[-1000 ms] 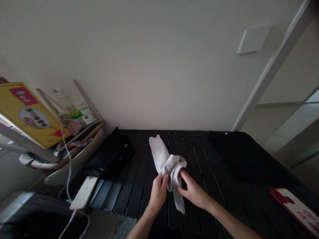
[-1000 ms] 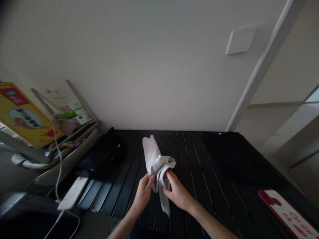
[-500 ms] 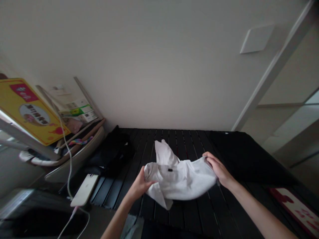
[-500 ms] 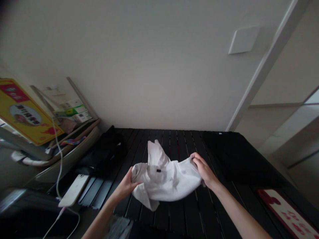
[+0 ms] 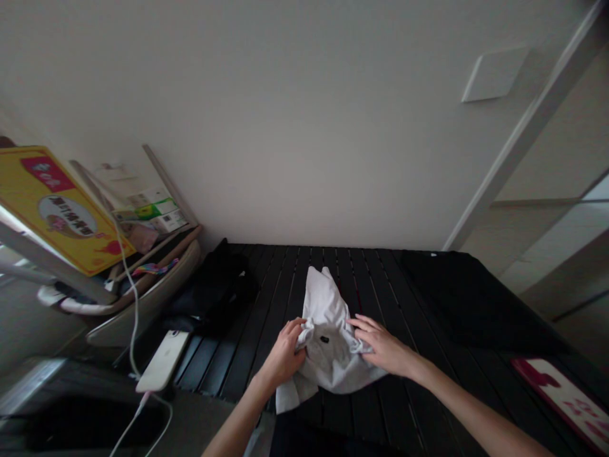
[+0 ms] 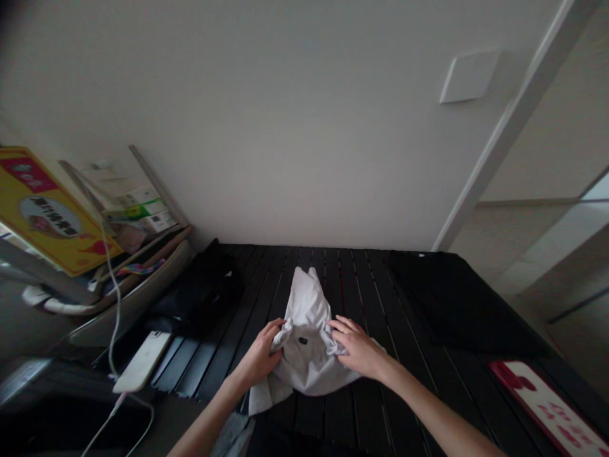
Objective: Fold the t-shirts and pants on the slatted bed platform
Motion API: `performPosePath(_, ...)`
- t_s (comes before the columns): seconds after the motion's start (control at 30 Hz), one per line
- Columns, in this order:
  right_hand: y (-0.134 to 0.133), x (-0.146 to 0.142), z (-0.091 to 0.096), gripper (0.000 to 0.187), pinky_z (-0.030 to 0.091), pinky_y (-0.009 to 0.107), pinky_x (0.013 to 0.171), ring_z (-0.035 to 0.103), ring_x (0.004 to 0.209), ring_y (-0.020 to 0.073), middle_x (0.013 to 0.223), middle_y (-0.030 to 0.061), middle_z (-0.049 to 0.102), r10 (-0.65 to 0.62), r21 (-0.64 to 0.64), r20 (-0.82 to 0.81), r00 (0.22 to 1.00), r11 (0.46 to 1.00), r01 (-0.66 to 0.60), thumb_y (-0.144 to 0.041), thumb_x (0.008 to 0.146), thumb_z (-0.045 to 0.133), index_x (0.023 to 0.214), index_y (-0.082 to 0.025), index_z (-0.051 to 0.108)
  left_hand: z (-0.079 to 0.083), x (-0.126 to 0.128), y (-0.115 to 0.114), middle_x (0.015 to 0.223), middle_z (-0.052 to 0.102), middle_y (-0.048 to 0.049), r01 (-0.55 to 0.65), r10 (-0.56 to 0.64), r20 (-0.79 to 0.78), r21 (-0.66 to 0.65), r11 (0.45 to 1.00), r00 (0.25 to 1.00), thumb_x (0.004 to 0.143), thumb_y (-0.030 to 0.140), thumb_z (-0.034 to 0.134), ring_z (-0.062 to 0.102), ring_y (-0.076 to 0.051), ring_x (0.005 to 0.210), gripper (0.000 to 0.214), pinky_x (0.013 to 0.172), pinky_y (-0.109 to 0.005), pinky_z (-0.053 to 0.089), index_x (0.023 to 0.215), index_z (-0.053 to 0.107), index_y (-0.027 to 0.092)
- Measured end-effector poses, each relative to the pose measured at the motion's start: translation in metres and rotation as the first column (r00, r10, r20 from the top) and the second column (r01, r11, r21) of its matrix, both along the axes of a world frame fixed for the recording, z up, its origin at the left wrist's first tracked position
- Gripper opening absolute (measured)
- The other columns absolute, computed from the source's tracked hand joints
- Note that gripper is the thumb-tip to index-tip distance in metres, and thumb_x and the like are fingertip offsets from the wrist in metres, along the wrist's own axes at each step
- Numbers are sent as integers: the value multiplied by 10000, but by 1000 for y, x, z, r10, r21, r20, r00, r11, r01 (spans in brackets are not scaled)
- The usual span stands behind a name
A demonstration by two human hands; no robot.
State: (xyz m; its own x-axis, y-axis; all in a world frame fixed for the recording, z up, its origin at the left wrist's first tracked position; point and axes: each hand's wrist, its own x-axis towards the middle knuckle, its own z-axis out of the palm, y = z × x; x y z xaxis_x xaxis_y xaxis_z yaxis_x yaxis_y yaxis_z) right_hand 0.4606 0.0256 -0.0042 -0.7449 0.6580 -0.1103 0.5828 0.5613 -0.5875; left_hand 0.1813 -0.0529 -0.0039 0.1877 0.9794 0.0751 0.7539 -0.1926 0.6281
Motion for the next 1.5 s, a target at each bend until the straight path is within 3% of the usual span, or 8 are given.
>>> performPosePath(0.27,-14,-16,25,245,429,341,902,601,910,199,900,31,665,27,-272,-70,997,961,-46,-271,827,437,971,-189,617,25,25,-5,845,624,-25,145,-164,-42,-295,945,986,805,178,457,608,-196,805,277,735,-257,436,1080,486,185)
performPosePath(0.43,-19,6,42,211,448,279,813,598,875,181,878,15,668,-6,-673,-255,967,719,-173,-336,716,609,836,-174,670,67,4,-14,771,560,46,406,-232,373,-503,763,898,778,250,550,505,-120,688,149,595,-192,377,918,544,198)
performPosePath(0.57,8,11,37,339,481,298,781,628,856,192,862,30,679,-377,-717,-292,879,695,60,-472,745,582,900,-184,672,65,-19,10,791,550,30,61,38,324,-291,955,945,835,352,537,495,-121,712,184,633,-203,392,904,537,181)
performPosePath(0.73,61,26,17,328,483,311,738,626,793,218,746,23,659,-699,-457,-412,584,713,532,-511,719,581,811,-196,599,43,-46,47,781,589,11,-275,271,145,7,961,952,895,353,459,551,-140,726,212,657,-220,415,934,579,182)
performPosePath(0.9,86,63,-9,311,473,323,731,613,780,221,830,46,647,-609,-92,-245,754,789,608,-452,728,555,909,-199,552,30,-56,46,1008,649,-63,-351,351,-166,31,936,922,830,137,490,600,-187,951,207,852,-291,437,989,616,180)
performPosePath(1.03,76,69,-18,479,462,449,810,568,1004,345,1136,202,580,-730,302,-68,680,635,711,-377,752,564,1165,-139,513,21,-24,25,1204,568,-126,-405,422,-269,117,907,866,852,114,446,537,-243,1092,347,951,-384,391,1183,539,158)
performPosePath(1.27,33,27,-45,258,423,372,981,539,1103,245,1135,119,581,-308,352,-159,938,870,345,-227,877,384,1040,-199,583,-3,46,-10,1138,597,-123,-321,242,-500,-77,944,831,874,104,396,557,-278,1053,323,898,-405,427,1137,573,166)
performPosePath(1.5,46,37,-96,462,405,426,1016,438,1271,317,1384,228,431,-480,479,64,875,784,395,-236,863,398,1290,-76,475,0,26,-11,1063,604,-177,-498,376,-676,14,867,634,906,190,394,569,-337,1028,298,912,-567,396,1113,592,107)
